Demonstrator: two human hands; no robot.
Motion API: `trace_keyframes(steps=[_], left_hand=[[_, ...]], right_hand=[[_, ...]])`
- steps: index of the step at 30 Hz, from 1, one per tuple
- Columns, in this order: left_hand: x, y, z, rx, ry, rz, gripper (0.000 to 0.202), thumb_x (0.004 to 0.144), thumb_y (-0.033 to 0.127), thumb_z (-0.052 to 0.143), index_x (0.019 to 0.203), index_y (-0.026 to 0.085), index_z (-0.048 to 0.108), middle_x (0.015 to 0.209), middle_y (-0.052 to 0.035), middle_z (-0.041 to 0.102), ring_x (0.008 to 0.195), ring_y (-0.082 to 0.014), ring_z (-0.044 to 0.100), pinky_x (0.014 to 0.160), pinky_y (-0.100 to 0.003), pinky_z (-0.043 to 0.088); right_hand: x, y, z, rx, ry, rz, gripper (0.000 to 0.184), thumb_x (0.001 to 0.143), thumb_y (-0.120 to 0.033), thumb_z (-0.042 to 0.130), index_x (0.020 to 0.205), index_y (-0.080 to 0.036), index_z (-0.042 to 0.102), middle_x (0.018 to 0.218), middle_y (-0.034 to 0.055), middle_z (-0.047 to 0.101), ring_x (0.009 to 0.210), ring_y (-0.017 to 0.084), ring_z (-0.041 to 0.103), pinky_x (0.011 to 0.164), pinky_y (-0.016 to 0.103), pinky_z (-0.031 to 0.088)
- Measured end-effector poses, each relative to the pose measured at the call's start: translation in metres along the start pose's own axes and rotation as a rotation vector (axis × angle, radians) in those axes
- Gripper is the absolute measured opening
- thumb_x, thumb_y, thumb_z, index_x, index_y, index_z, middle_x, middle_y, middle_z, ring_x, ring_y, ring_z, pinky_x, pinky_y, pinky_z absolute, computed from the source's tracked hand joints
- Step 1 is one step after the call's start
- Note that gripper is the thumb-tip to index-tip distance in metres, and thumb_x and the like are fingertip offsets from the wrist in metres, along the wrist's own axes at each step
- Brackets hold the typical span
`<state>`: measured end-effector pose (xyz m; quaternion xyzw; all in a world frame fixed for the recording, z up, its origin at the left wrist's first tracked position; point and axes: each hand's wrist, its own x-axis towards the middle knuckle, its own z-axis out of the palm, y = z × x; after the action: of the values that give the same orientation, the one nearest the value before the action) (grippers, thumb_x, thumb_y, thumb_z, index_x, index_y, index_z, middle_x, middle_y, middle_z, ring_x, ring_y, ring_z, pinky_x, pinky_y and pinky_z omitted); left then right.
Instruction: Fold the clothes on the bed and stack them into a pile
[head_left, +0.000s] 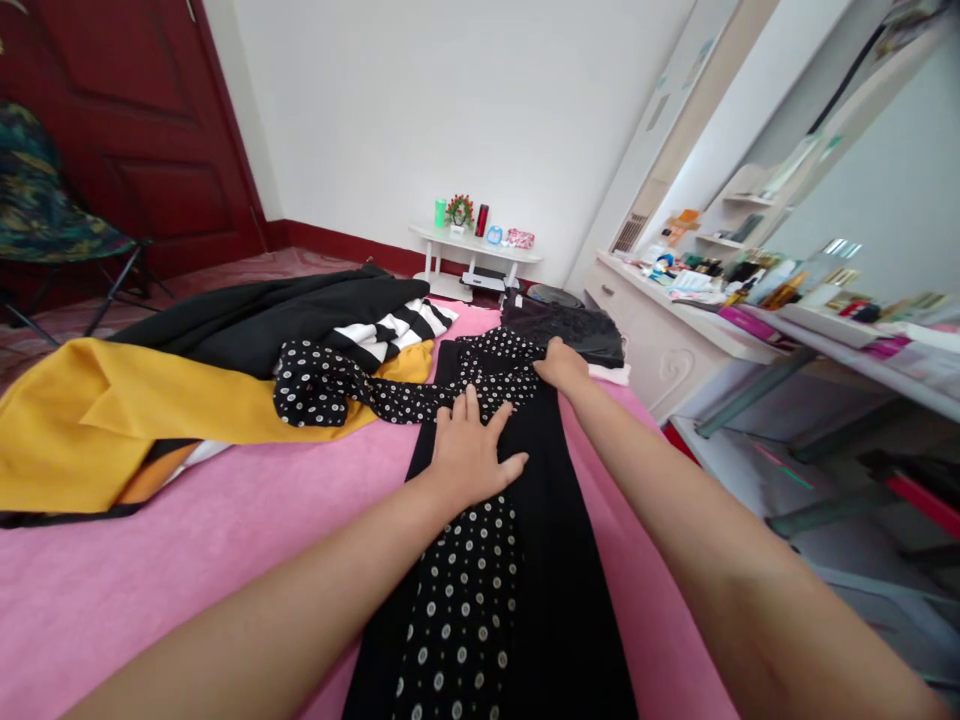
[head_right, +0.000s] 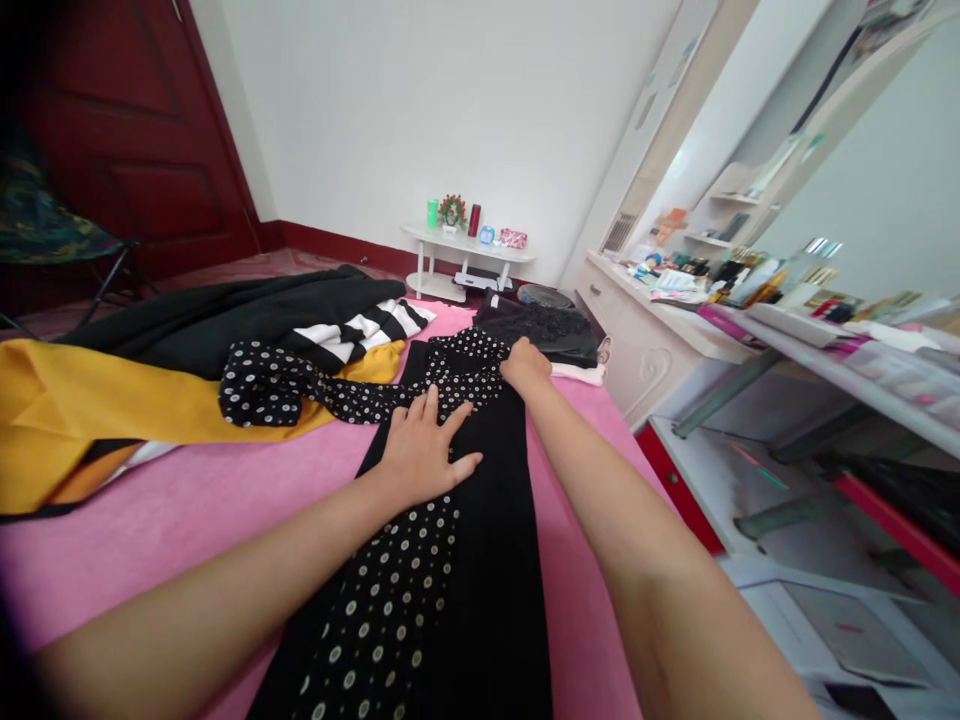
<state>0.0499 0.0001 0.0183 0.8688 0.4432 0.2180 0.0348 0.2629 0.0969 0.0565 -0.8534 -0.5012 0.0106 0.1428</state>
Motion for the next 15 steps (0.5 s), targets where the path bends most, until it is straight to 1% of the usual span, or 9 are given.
trace_keyframes(steps=[2,4,6,7,9,11,13,15], left_hand=[[0.0,-0.002,-0.001,0.016,-0.017,0.01,0.069,0.079,0.066,0.044,0.139,0.032,0.04,0.149,-0.0106,0.031,0.131,-0.0406,0.027,0.101,-0.055,0.022],[0.0,-0.004,-0.002,0.036,-0.037,0.014,0.061,0.084,0.058,0.042,0.139,0.032,0.039,0.15,-0.009,0.03,0.131,-0.0377,0.028,0.101,-0.053,0.023],[0.0,-0.007,-0.003,0.058,-0.05,0.028,0.055,0.088,0.05,0.039,0.139,0.031,0.039,0.15,-0.0088,0.03,0.131,-0.0358,0.03,0.1,-0.051,0.026],[0.0,-0.009,-0.004,0.067,-0.055,0.041,0.053,0.089,0.048,0.039,0.14,0.031,0.039,0.15,-0.0091,0.03,0.13,-0.0352,0.031,0.1,-0.05,0.027],[-0.001,-0.013,-0.006,0.075,-0.066,0.075,0.052,0.09,0.045,0.038,0.14,0.03,0.038,0.15,-0.0105,0.029,0.13,-0.0346,0.032,0.098,-0.049,0.029],[-0.001,-0.017,-0.007,0.067,-0.081,0.105,0.051,0.091,0.045,0.038,0.14,0.03,0.037,0.15,-0.0116,0.028,0.13,-0.0337,0.033,0.098,-0.049,0.03],[-0.002,-0.02,-0.008,0.051,-0.104,0.121,0.05,0.091,0.044,0.038,0.14,0.031,0.037,0.151,-0.0111,0.027,0.13,-0.0321,0.033,0.099,-0.049,0.03],[-0.002,-0.022,-0.009,0.034,-0.121,0.125,0.05,0.092,0.044,0.038,0.141,0.033,0.035,0.151,-0.0096,0.026,0.132,-0.0308,0.032,0.1,-0.049,0.029]], right_hand=[[-0.016,0.004,0.009,0.012,-0.057,-0.169,0.055,0.089,-0.041,0.046,0.136,-0.013,0.04,0.136,0.0168,0.049,0.127,0.028,0.044,0.103,0.04,0.034],[-0.034,0.009,0.023,0.017,-0.11,-0.312,0.058,0.094,-0.047,0.032,0.143,-0.014,0.031,0.15,0.0123,0.03,0.139,0.026,0.025,0.11,0.042,0.024],[-0.048,0.011,0.034,0.001,-0.15,-0.331,0.062,0.096,-0.049,0.025,0.147,-0.015,0.023,0.156,0.0081,0.011,0.143,0.025,0.007,0.114,0.045,0.014],[-0.054,0.011,0.036,-0.008,-0.172,-0.309,0.064,0.095,-0.051,0.023,0.148,-0.014,0.02,0.157,0.0075,0.006,0.143,0.025,0.002,0.114,0.047,0.011],[-0.066,0.01,0.036,-0.017,-0.231,-0.269,0.067,0.095,-0.052,0.022,0.149,-0.013,0.015,0.157,0.0082,0.002,0.143,0.026,0.0,0.113,0.05,0.009],[-0.083,0.011,0.031,-0.018,-0.258,-0.275,0.066,0.096,-0.051,0.021,0.149,-0.013,0.014,0.157,0.0086,0.002,0.143,0.026,0.001,0.113,0.05,0.01],[-0.108,0.014,0.025,-0.017,-0.232,-0.302,0.061,0.097,-0.047,0.018,0.149,-0.014,0.016,0.156,0.0081,0.006,0.143,0.025,0.003,0.113,0.049,0.012],[-0.145,0.019,0.018,-0.03,-0.173,-0.317,0.058,0.098,-0.043,0.018,0.148,-0.014,0.02,0.156,0.0088,0.01,0.143,0.024,0.006,0.113,0.048,0.014]])
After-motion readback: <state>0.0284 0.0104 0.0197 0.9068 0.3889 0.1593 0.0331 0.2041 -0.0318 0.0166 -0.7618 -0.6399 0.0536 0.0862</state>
